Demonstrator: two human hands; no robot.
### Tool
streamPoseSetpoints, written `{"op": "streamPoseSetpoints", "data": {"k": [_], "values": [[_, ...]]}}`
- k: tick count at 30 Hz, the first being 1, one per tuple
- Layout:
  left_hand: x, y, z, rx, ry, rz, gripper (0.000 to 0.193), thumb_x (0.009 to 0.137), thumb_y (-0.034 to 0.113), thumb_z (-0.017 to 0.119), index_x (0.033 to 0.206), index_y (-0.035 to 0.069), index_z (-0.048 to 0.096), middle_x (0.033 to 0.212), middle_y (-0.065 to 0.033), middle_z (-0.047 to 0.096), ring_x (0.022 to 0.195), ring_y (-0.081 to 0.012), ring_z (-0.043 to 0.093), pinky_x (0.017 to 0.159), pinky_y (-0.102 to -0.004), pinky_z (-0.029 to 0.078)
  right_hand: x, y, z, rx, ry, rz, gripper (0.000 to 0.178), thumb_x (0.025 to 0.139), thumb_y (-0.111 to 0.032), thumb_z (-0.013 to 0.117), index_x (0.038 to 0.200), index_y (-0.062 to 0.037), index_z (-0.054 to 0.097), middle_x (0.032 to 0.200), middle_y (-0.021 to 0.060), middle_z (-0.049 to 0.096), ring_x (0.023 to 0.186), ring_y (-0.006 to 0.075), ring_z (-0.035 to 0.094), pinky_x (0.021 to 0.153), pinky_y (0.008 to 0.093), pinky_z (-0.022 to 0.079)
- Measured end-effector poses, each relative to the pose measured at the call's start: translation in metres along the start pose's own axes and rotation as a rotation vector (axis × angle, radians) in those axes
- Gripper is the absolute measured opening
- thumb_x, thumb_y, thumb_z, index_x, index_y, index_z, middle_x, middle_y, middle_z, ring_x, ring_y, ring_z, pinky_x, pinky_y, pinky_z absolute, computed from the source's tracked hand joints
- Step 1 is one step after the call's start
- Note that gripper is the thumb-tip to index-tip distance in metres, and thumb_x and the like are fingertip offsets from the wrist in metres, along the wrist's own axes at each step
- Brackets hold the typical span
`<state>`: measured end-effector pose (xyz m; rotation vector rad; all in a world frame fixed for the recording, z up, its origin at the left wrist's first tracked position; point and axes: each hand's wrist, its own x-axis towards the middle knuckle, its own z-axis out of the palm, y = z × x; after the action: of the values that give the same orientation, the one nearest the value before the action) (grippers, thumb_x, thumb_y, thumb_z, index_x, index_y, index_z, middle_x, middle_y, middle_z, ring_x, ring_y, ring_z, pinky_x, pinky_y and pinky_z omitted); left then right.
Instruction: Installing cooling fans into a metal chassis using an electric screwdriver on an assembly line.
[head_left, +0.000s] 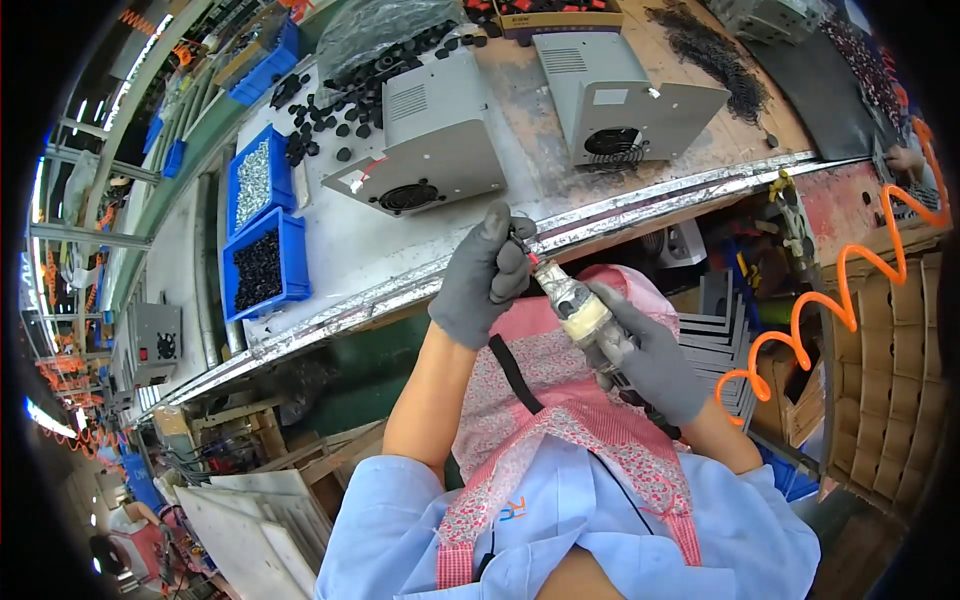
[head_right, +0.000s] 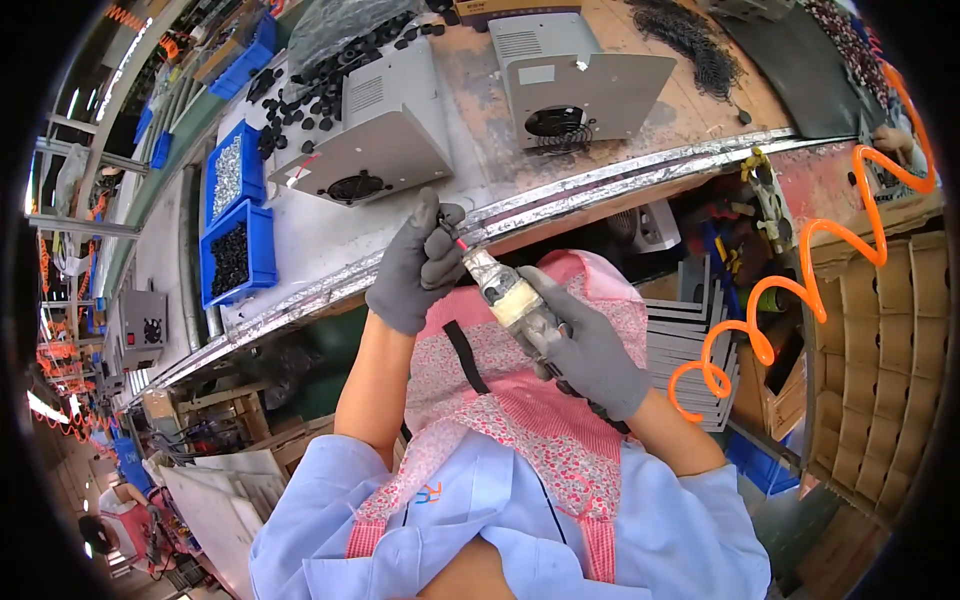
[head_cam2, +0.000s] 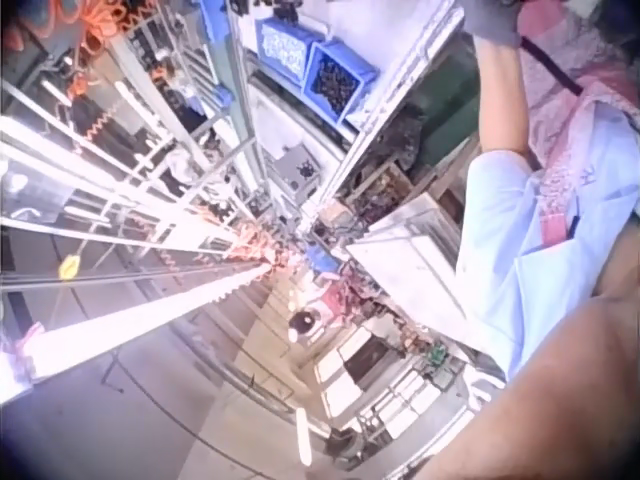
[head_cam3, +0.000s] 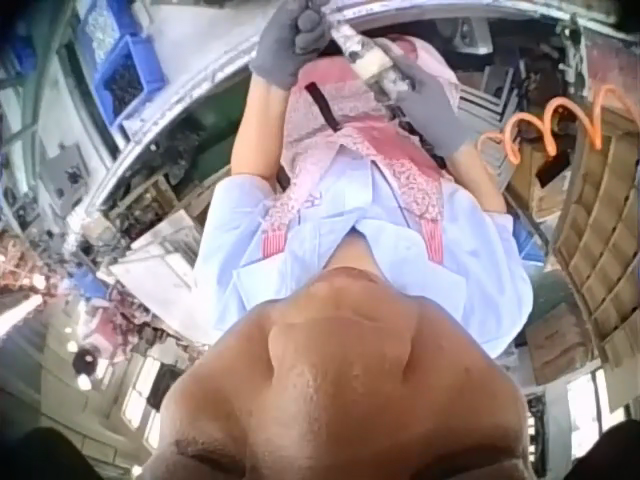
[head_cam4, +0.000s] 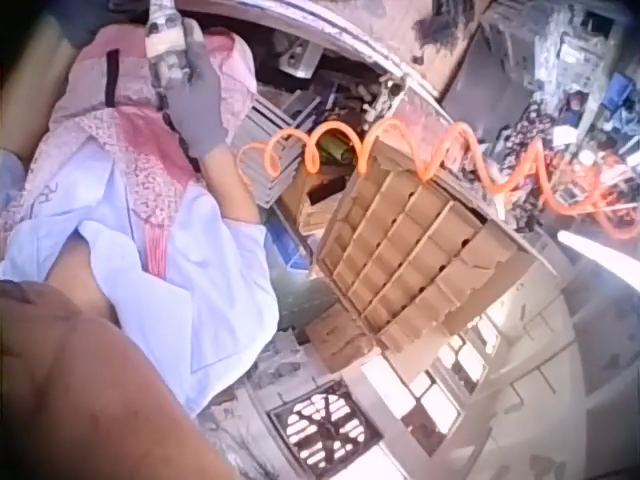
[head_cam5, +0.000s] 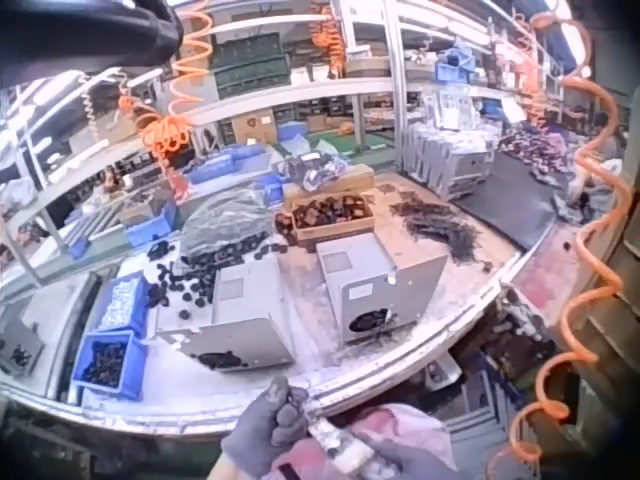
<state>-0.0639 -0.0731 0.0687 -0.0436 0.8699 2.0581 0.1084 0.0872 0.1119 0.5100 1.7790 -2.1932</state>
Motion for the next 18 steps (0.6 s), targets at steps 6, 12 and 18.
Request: {"op": "streamPoseSetpoints", "data": {"k": [6, 12, 18], "values": [[-0.002, 0.001, 0.005, 0.358, 0.014, 0.182, 0.045, 0.088, 0.044, 0.063, 0.102, 0.001, 0.057, 0.054, 0.0027, 0.045, 0.039, -0.0056, 0.031, 0.036, -0.0198, 0.022, -0.004, 0.000, -0.007, 0.255, -0.075, 0.052, 0.054, 0.095, -0.020, 0.050, 0.146, -0.0087, 0.034, 0.091, 0.0067, 0.057, 0.064, 0.0099, 0.056, 0.054, 0.0255, 0.052], [0.010, -0.008, 0.007, 0.343, -0.061, 0.134, 0.055, 0.088, 0.047, 0.061, 0.112, -0.002, 0.056, 0.060, 0.0014, 0.046, 0.044, -0.0059, 0.035, 0.039, -0.0196, 0.025, 0.000, -0.008, -0.010, 0.111, 0.082, -0.019, 0.052, 0.096, -0.019, 0.049, 0.145, -0.0074, 0.035, 0.087, 0.0068, 0.057, 0.064, 0.0110, 0.057, 0.053, 0.0271, 0.052], [0.028, -0.011, 0.010, 0.386, 0.019, 0.196, 0.054, 0.095, 0.041, 0.053, 0.121, -0.006, 0.049, 0.062, 0.0014, 0.040, 0.048, -0.0077, 0.034, 0.046, -0.0210, 0.030, 0.007, -0.008, -0.043, 0.212, 0.344, -0.176, 0.053, 0.095, -0.021, 0.052, 0.143, -0.0071, 0.037, 0.083, 0.0072, 0.059, 0.060, 0.0110, 0.056, 0.048, 0.0264, 0.050]]}}
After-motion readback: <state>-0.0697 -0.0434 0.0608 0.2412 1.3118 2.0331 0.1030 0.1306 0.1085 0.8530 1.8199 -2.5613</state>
